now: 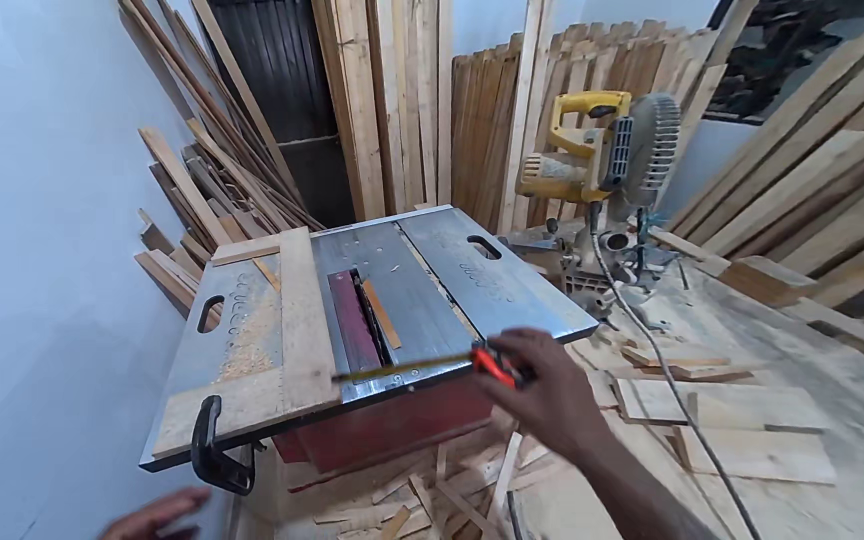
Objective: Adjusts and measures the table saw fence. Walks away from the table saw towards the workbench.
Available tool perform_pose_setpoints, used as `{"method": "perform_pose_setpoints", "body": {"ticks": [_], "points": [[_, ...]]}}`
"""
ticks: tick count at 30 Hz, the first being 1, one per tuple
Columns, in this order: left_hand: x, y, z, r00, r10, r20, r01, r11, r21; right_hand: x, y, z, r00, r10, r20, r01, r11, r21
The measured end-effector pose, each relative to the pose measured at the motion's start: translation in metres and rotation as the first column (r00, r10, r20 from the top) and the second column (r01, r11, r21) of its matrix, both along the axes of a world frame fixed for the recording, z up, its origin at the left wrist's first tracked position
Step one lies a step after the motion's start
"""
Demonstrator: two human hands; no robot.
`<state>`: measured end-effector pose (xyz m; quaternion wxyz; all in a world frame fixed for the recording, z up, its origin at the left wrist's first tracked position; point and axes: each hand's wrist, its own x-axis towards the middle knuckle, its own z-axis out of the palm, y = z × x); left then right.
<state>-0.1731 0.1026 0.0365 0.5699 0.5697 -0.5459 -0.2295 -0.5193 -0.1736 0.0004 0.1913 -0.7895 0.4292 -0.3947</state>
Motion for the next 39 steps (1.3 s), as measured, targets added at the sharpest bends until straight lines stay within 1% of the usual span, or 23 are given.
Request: {"method": "perform_pose_setpoints", "body": {"ticks": [1, 3, 4, 5, 7, 9, 13, 16, 20, 25, 30, 34, 39], "points": [[0.017, -0.005, 0.001, 0.995, 0.049, 0.092, -0.046, 0.998, -0.038, 0.005, -0.019, 0.002, 0.999, -0.039, 0.005, 0.039, 0.997, -0.059], [0.048, -0.016, 0.004, 0.952, 0.149, 0.267, -0.136, 0.988, -0.069, 0.017, -0.049, -0.001, 0.998, -0.065, 0.017, 0.067, 0.993, -0.098], [0.061, -0.022, 0.005, 0.914, 0.186, 0.362, -0.183, 0.982, -0.042, 0.023, -0.06, -0.004, 0.998, -0.064, 0.018, 0.065, 0.993, -0.099], [0.072, -0.029, 0.006, 0.872, 0.196, 0.448, -0.229, 0.973, 0.021, 0.029, -0.067, -0.008, 0.998, -0.055, 0.019, 0.057, 0.994, -0.092], [0.09, -0.04, 0.006, 0.814, 0.12, 0.569, -0.273, 0.943, 0.191, 0.038, -0.073, -0.015, 0.999, -0.036, 0.018, 0.037, 0.997, -0.068], [0.105, -0.051, 0.0, 0.78, 0.032, 0.624, -0.264, 0.922, 0.283, 0.041, -0.072, -0.018, 0.999, -0.027, 0.034, 0.029, 0.998, -0.061], [0.126, -0.063, -0.014, 0.759, -0.041, 0.649, -0.23, 0.917, 0.326, 0.042, -0.074, -0.02, 1.0, -0.008, 0.03, 0.009, 0.998, -0.059], [0.136, -0.071, -0.017, 0.777, -0.075, 0.625, -0.194, 0.916, 0.351, 0.043, -0.074, -0.021, 1.0, -0.01, 0.028, 0.012, 0.998, -0.058], [0.143, -0.081, -0.02, 0.761, -0.105, 0.64, -0.19, 0.908, 0.374, 0.041, -0.074, -0.022, 1.0, -0.012, 0.02, 0.014, 0.998, -0.063], [0.14, -0.077, -0.016, 0.781, -0.102, 0.616, -0.187, 0.903, 0.387, 0.042, -0.075, -0.024, 0.999, -0.023, 0.027, 0.025, 0.997, -0.078], [0.143, -0.076, -0.021, 0.791, -0.103, 0.603, -0.169, 0.911, 0.377, 0.042, -0.075, -0.023, 0.999, -0.031, 0.03, 0.033, 0.997, -0.07], [0.141, -0.076, -0.018, 0.809, -0.111, 0.577, -0.168, 0.897, 0.408, 0.042, -0.076, -0.024, 0.998, -0.029, 0.05, 0.033, 0.996, -0.079], [0.14, -0.078, -0.013, 0.779, -0.134, 0.613, -0.169, 0.896, 0.41, 0.041, -0.078, -0.025, 0.999, -0.021, 0.036, 0.024, 0.997, -0.069]]}}
